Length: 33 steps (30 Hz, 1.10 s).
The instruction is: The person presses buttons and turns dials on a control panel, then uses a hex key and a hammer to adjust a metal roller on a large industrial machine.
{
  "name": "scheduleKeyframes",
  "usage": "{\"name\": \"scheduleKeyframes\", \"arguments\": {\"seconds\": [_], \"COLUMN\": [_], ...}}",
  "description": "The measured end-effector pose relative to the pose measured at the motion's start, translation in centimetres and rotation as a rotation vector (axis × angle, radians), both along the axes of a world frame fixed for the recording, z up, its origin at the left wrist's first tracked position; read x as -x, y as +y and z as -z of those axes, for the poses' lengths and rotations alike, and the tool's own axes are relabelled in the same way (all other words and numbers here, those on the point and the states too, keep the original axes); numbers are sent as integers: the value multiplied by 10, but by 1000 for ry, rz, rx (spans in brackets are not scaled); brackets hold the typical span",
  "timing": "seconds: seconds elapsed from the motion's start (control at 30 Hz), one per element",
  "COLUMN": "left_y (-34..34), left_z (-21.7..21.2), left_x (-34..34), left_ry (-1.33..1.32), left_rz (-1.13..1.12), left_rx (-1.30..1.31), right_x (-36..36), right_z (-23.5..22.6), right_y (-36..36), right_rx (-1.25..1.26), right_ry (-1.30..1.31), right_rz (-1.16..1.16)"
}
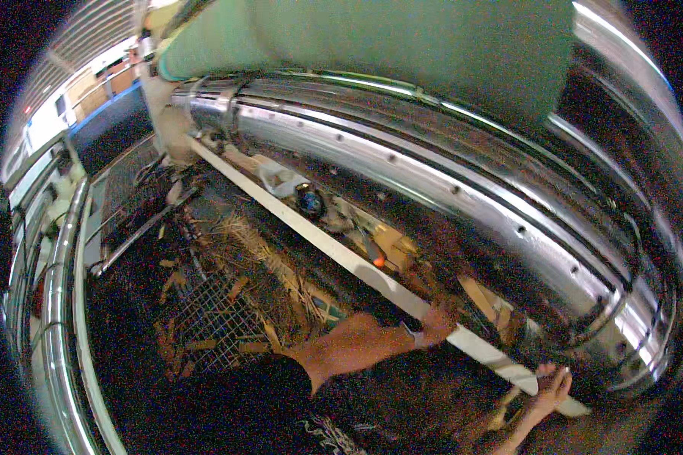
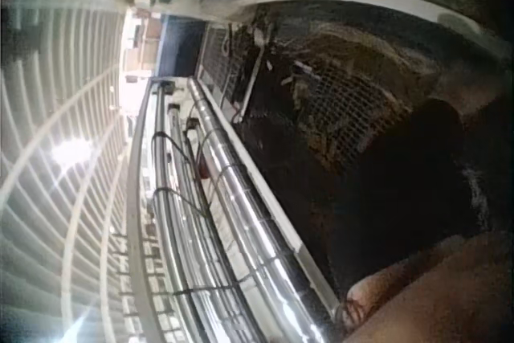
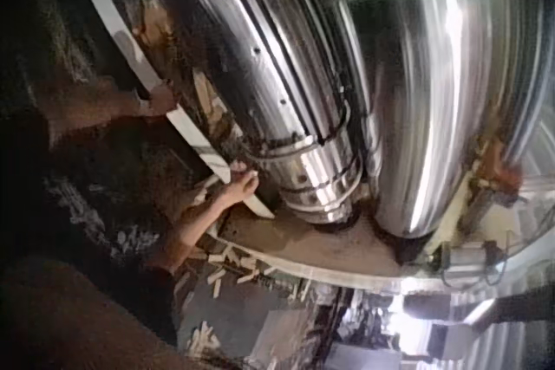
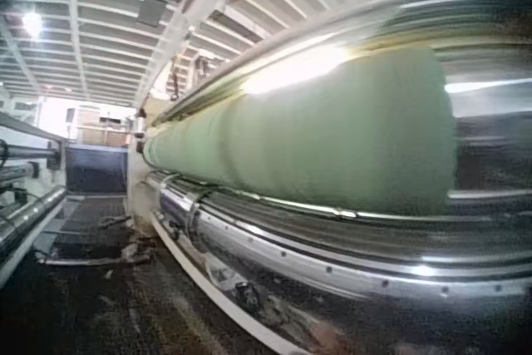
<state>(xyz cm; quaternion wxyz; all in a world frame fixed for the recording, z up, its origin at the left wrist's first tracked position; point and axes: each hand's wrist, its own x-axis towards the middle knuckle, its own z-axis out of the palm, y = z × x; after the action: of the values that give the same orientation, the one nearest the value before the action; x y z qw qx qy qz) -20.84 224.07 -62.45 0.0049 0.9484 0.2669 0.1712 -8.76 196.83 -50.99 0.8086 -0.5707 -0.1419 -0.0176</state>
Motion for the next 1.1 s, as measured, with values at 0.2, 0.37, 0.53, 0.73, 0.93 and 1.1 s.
{"name": "scheduleKeyframes", "arguments": {"seconds": [0.2, 0.37, 0.53, 0.73, 0.93, 1.1], "left_y": [45, 32, 32, 34, 18, 12], "left_z": [70, 5, -2, 4, -14, -20], "left_x": [10, 33, 39, 43, 42, 43], "left_ry": [-119, 59, -18, -22, -25, -95], "left_rz": [52, 133, 221, 240, 223, 199], "left_rx": [30, -294, -341, -309, -297, -215], "right_x": [46, 27, 44, 51, 48, 40], "right_z": [-30, -14, -22, -22, -24, -19], "right_y": [37, 40, 41, 51, 52, 55], "right_rx": [78, -61, -175, -235, -255, -213], "right_ry": [-13, -7, 25, 36, 60, 27], "right_rz": [-58, -86, -65, -127, -152, -145]}}
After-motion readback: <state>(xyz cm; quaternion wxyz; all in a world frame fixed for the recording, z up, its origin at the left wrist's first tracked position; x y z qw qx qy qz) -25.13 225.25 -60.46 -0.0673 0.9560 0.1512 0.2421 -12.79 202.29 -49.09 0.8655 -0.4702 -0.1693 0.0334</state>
